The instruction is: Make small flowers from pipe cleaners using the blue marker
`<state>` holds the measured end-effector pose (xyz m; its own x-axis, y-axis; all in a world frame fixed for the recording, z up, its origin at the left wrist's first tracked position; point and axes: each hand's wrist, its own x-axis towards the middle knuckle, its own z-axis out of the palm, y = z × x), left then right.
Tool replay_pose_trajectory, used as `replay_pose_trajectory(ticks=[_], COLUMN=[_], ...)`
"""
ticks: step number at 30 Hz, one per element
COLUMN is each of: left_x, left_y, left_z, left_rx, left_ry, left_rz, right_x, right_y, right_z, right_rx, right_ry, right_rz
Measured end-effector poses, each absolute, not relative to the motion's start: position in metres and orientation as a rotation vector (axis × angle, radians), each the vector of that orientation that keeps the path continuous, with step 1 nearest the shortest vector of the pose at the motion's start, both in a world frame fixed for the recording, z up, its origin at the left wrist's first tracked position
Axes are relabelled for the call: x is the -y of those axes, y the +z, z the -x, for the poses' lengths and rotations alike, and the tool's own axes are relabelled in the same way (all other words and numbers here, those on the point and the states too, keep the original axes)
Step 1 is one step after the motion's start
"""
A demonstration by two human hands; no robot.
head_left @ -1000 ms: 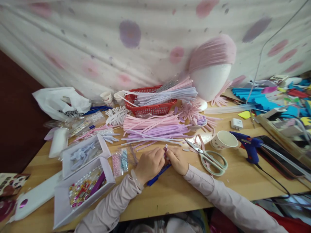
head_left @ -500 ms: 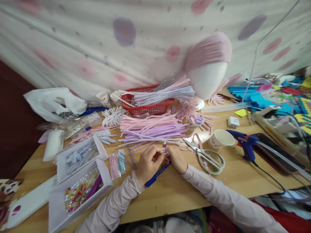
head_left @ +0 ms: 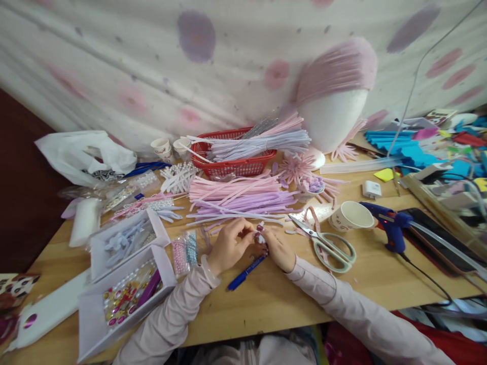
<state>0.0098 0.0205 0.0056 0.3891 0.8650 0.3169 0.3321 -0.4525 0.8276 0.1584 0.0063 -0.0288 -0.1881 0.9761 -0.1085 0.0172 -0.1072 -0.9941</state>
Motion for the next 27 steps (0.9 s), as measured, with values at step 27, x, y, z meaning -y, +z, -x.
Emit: replay_pose_trajectory(ticks=[27], left_x=[-0.014], left_y=[-0.004], left_z=[-0.010], left_rx=[-1.211], left_ry=[1.209], left_rz=[-1.847], right_x=[-0.010], right_y=[-0.016], right_z=[-0.173], right_rx=[1.806], right_ry=[0.884], right_rz=[1.047])
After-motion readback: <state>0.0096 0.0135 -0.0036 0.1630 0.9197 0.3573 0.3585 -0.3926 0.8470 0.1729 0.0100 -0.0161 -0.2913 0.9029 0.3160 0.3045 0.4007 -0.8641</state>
